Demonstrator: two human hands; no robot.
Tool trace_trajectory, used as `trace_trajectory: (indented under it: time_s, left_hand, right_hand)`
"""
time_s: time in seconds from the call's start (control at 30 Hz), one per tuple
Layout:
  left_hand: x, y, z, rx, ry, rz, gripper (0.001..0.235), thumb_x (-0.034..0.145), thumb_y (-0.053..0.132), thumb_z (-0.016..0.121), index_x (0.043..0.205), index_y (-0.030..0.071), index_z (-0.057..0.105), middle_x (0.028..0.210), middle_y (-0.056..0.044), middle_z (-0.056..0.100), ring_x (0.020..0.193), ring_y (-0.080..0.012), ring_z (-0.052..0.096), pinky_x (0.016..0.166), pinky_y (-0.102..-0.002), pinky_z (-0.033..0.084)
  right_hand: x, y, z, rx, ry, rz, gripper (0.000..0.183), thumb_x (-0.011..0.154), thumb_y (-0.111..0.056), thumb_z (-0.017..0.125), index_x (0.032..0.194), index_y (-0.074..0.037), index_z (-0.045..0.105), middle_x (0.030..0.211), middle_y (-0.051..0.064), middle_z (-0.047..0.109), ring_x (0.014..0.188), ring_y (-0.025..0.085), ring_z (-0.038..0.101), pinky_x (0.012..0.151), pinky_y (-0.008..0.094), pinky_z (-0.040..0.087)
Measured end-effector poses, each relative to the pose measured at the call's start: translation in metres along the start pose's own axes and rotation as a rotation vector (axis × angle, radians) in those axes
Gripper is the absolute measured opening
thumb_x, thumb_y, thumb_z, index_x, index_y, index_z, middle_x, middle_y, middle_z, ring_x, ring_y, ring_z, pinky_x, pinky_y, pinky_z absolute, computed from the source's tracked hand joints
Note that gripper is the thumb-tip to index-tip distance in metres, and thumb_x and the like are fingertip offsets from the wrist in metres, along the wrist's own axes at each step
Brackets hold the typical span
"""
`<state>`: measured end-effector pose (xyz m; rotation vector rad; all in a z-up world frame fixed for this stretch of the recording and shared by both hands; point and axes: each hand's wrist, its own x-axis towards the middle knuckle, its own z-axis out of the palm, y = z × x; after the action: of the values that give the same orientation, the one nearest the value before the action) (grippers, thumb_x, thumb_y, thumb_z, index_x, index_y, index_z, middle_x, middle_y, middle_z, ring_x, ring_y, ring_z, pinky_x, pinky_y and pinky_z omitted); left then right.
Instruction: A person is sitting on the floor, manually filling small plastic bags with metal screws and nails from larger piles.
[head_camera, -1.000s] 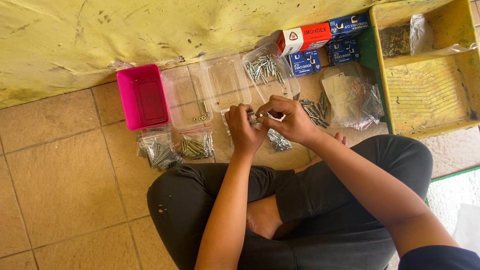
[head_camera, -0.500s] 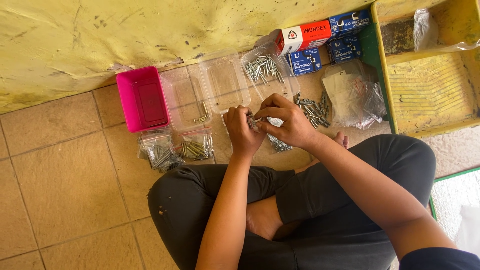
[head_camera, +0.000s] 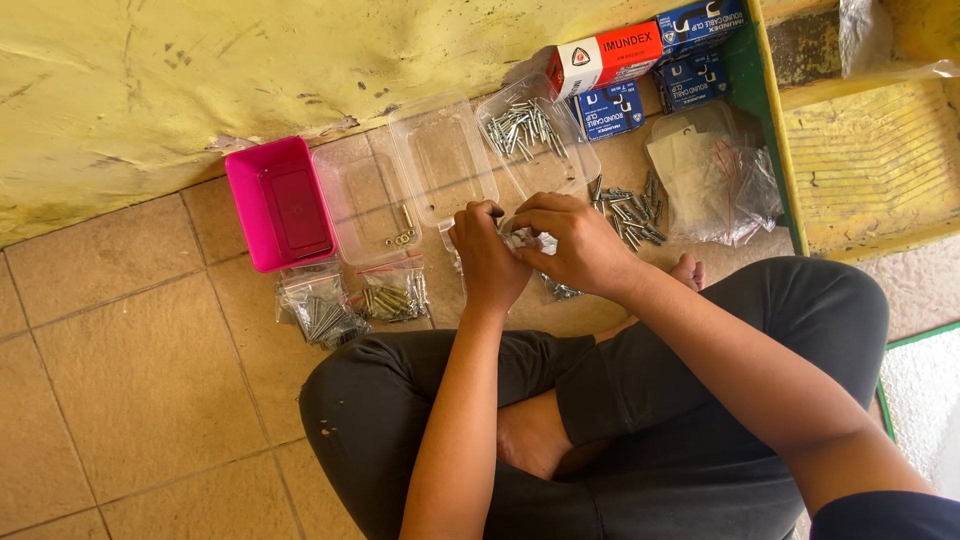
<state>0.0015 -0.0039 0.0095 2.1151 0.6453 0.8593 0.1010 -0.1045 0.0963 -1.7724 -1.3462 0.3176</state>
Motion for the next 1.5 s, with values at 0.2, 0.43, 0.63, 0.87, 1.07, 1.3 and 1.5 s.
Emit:
trace_trajectory:
  time_s: [0.2, 0.43, 0.63, 0.87, 1.07, 1.3, 1.5]
  left_hand:
    - [0.001, 0.002, 0.002, -0.011, 0.048, -0.017, 0.051, 0.058, 0.009, 0.073, 0.1, 0.013, 0.044, 0.096, -0.006, 0.049, 0.09, -0.0322, 0.05, 0.082, -0.044, 0.036]
    - [-0.001, 0.0, 0.004, -0.065, 0.016, -0.054, 0.047, 0.057, 0.011, 0.07, 0.095, 0.015, 0.042, 0.091, -0.005, 0.047, 0.087, -0.0314, 0.05, 0.082, -0.042, 0.034]
    - [-0.006, -0.013, 0.007, -0.076, -0.04, -0.064, 0.037, 0.065, 0.013, 0.068, 0.093, 0.014, 0.044, 0.085, -0.004, 0.044, 0.08, -0.0292, 0.049, 0.079, -0.041, 0.034]
    - [-0.006, -0.02, 0.018, -0.067, -0.121, -0.007, 0.029, 0.063, 0.015, 0.066, 0.087, 0.014, 0.049, 0.078, -0.005, 0.045, 0.078, -0.0333, 0.052, 0.074, -0.042, 0.036]
    - [-0.005, -0.017, 0.017, -0.097, -0.118, 0.005, 0.029, 0.063, 0.018, 0.066, 0.085, 0.014, 0.048, 0.078, -0.006, 0.046, 0.079, -0.0348, 0.052, 0.073, -0.044, 0.037]
    - [-0.005, -0.015, 0.014, -0.075, -0.106, 0.023, 0.03, 0.061, 0.02, 0.065, 0.084, 0.015, 0.046, 0.077, -0.005, 0.045, 0.078, -0.0338, 0.053, 0.072, -0.043, 0.038]
    - [-0.006, -0.019, 0.018, -0.083, -0.096, 0.045, 0.033, 0.058, 0.019, 0.066, 0.084, 0.014, 0.047, 0.077, -0.007, 0.046, 0.077, -0.0346, 0.053, 0.071, -0.044, 0.038]
  right_hand:
    - [-0.006, 0.002, 0.002, -0.023, 0.046, 0.057, 0.013, 0.084, -0.011, 0.079, 0.095, -0.008, 0.074, 0.095, 0.008, 0.07, 0.079, 0.03, 0.069, 0.075, 0.041, 0.055]
    - [0.003, -0.007, -0.006, -0.012, 0.045, -0.045, 0.01, 0.088, -0.013, 0.079, 0.094, -0.008, 0.073, 0.092, 0.01, 0.068, 0.077, 0.032, 0.068, 0.072, 0.041, 0.054]
    - [0.001, 0.031, -0.011, 0.136, 0.074, 0.038, 0.01, 0.087, -0.018, 0.081, 0.091, -0.01, 0.076, 0.079, 0.007, 0.063, 0.064, 0.025, 0.058, 0.067, 0.036, 0.051]
    - [0.033, 0.07, -0.034, -0.283, -0.065, 0.303, 0.014, 0.089, -0.021, 0.08, 0.095, -0.01, 0.076, 0.074, 0.01, 0.062, 0.069, 0.036, 0.062, 0.066, 0.047, 0.05]
    - [0.047, 0.14, 0.012, -0.558, -0.195, 0.507, 0.022, 0.087, -0.035, 0.077, 0.099, -0.017, 0.077, 0.086, 0.006, 0.07, 0.083, 0.034, 0.071, 0.071, 0.048, 0.055]
    - [0.044, 0.212, 0.077, -0.95, -0.2, 0.461, 0.035, 0.088, -0.05, 0.062, 0.089, -0.017, 0.075, 0.085, 0.004, 0.071, 0.082, 0.028, 0.074, 0.074, 0.042, 0.052]
    - [0.038, 0.229, 0.092, -1.081, -0.115, 0.399, 0.021, 0.083, -0.035, 0.056, 0.082, -0.022, 0.072, 0.078, -0.002, 0.071, 0.075, 0.022, 0.074, 0.068, 0.038, 0.049]
